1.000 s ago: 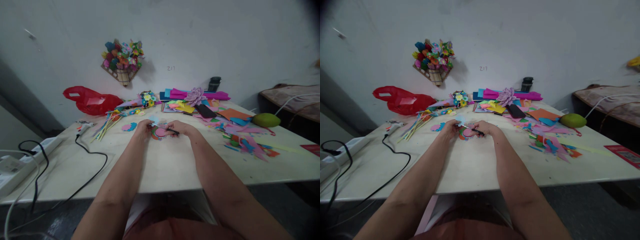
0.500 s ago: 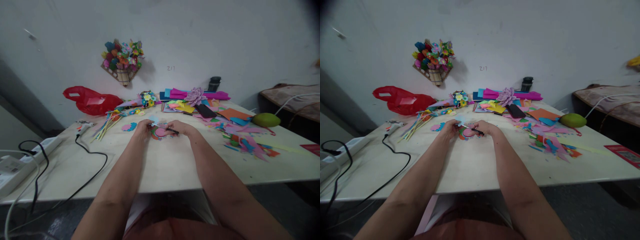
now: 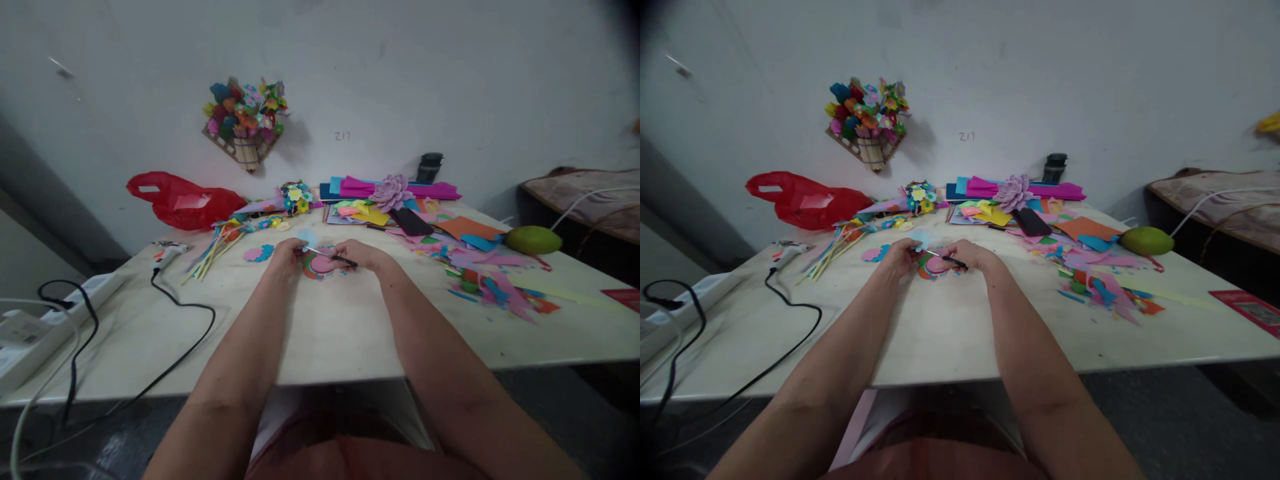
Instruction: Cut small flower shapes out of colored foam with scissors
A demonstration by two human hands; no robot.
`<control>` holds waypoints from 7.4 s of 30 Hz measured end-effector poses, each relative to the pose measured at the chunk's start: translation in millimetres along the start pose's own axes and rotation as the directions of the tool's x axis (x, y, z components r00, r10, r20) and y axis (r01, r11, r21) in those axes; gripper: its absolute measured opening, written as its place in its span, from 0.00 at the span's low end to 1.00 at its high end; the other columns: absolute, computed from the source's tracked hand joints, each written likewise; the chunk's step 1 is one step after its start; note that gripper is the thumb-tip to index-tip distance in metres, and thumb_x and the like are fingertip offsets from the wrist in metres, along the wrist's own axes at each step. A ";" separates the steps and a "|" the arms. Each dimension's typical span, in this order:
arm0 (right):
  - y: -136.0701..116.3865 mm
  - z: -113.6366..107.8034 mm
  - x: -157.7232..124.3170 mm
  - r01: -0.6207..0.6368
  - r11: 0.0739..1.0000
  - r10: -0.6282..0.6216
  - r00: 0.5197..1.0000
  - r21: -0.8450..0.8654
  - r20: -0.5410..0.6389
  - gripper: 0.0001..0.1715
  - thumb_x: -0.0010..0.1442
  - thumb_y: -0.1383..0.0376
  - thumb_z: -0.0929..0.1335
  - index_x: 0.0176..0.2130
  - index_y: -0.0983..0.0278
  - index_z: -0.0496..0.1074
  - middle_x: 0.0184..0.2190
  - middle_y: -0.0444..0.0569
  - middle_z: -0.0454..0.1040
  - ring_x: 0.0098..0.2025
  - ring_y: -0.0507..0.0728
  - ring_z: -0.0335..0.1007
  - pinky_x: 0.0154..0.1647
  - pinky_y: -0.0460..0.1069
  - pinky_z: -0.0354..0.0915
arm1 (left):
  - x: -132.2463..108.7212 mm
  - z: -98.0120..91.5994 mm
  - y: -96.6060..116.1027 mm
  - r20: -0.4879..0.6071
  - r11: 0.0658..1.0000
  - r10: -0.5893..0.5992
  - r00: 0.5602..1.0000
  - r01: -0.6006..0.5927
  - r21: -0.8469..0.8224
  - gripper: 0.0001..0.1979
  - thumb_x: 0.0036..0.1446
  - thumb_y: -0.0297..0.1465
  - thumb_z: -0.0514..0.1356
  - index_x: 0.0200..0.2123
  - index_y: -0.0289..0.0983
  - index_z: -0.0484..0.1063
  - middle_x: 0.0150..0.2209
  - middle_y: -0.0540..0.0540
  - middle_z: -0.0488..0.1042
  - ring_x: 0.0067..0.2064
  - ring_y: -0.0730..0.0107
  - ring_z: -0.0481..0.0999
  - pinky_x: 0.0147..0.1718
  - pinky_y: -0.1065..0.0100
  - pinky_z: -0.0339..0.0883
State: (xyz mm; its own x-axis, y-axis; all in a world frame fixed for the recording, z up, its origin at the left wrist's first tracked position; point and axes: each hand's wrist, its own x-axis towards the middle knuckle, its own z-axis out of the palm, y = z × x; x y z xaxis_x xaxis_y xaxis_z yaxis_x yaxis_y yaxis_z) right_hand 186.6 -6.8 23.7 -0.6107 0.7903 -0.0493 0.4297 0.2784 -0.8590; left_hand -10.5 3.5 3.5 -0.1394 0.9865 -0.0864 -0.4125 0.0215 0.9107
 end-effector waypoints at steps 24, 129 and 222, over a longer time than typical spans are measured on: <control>-2.1 3.6 1.8 -0.091 0.993 0.097 0.992 -0.079 0.077 0.15 0.45 0.59 0.73 0.28 0.68 0.70 0.14 0.41 0.66 0.14 0.46 0.59 0.14 0.41 0.56 | 1.2 -2.1 3.1 -0.052 0.995 0.083 0.995 -0.086 -0.055 0.05 0.37 0.23 0.61 0.21 0.35 0.66 0.20 0.49 0.69 0.24 0.73 0.73 0.30 0.70 0.71; -7.0 18.4 10.0 0.064 0.975 -0.018 0.978 0.211 -0.210 0.15 0.51 0.59 0.69 0.24 0.67 0.65 0.13 0.40 0.63 0.12 0.44 0.53 0.11 0.41 0.48 | -12.9 13.5 6.8 -0.052 0.986 -0.005 0.999 -0.004 -0.166 0.05 0.43 0.21 0.58 0.26 0.34 0.71 0.27 0.43 0.75 0.36 0.64 0.78 0.30 0.70 0.71; -20.3 45.7 20.5 0.175 0.835 0.027 0.934 0.521 -0.356 0.14 0.52 0.58 0.69 0.25 0.67 0.65 0.13 0.40 0.65 0.12 0.47 0.58 0.10 0.41 0.47 | -22.2 41.9 -12.5 -0.222 0.895 0.001 0.975 -0.100 -0.436 0.04 0.45 0.22 0.59 0.24 0.36 0.68 0.22 0.50 0.72 0.24 0.75 0.72 0.27 0.74 0.65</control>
State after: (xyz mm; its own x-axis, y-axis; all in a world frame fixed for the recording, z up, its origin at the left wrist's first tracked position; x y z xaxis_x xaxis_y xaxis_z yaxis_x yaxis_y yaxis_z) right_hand 134.9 -21.3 16.9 -0.3219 0.9401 0.1121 -0.0946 0.0859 -0.9918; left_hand 35.5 -11.9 11.0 -0.3359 0.9259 -0.1729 -0.7473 -0.1503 0.6473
